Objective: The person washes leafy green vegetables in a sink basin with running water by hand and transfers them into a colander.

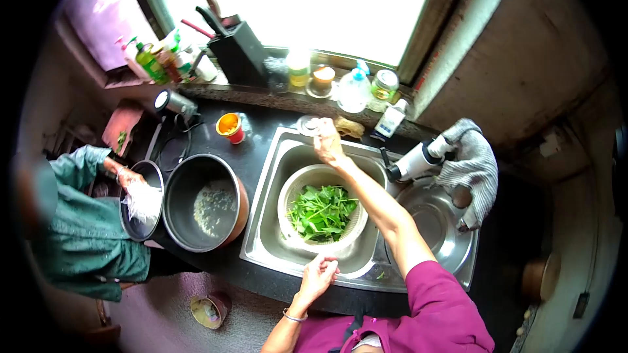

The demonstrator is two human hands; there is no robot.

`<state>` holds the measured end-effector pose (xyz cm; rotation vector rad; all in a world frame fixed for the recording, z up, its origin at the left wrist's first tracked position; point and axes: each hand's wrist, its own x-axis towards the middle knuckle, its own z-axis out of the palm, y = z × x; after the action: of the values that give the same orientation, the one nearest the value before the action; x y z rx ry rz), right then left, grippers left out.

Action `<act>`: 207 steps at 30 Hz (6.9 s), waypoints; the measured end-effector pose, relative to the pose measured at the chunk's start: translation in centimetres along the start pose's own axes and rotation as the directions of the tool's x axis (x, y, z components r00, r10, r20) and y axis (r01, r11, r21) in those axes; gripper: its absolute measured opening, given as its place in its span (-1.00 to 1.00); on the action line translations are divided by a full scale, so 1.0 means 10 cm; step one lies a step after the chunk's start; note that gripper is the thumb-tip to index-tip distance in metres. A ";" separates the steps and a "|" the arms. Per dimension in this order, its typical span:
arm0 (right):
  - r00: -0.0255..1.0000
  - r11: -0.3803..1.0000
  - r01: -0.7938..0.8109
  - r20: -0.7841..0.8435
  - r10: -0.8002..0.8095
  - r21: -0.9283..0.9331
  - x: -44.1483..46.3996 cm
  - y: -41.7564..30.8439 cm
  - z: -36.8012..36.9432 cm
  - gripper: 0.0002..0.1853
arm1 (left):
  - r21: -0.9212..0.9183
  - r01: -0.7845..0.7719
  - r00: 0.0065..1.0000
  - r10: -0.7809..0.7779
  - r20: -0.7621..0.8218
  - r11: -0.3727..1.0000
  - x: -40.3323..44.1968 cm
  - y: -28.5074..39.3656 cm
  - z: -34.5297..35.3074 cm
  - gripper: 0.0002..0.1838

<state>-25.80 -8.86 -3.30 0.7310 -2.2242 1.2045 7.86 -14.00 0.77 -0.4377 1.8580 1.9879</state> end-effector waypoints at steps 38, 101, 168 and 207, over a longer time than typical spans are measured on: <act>0.940 0.947 -0.315 0.117 0.320 -0.060 -0.66 -1.68 -3.79 -0.70 | -0.089 -0.251 0.934 0.265 0.241 0.964 2.29 1.04 1.23 -0.60; 0.895 0.908 -0.417 0.199 0.399 0.052 -0.66 -1.70 -3.99 -0.61 | 0.627 -0.372 0.874 0.486 -0.013 0.685 1.54 -0.14 -0.11 -0.41; 0.917 0.877 -0.319 -0.117 0.381 0.359 -1.54 -1.95 -4.22 -0.54 | 0.742 -0.264 0.828 0.540 -0.153 0.616 1.04 -0.54 0.02 -0.34; 0.304 0.362 -0.928 0.375 0.875 -0.091 -2.05 -0.34 -0.44 0.22 | 0.766 0.012 0.999 0.015 -0.028 0.643 1.93 -0.68 -0.81 0.40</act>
<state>-7.83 -2.22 -12.44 -0.5226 -3.0127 1.8522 -6.08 -20.50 -14.95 -0.1957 2.4839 0.9906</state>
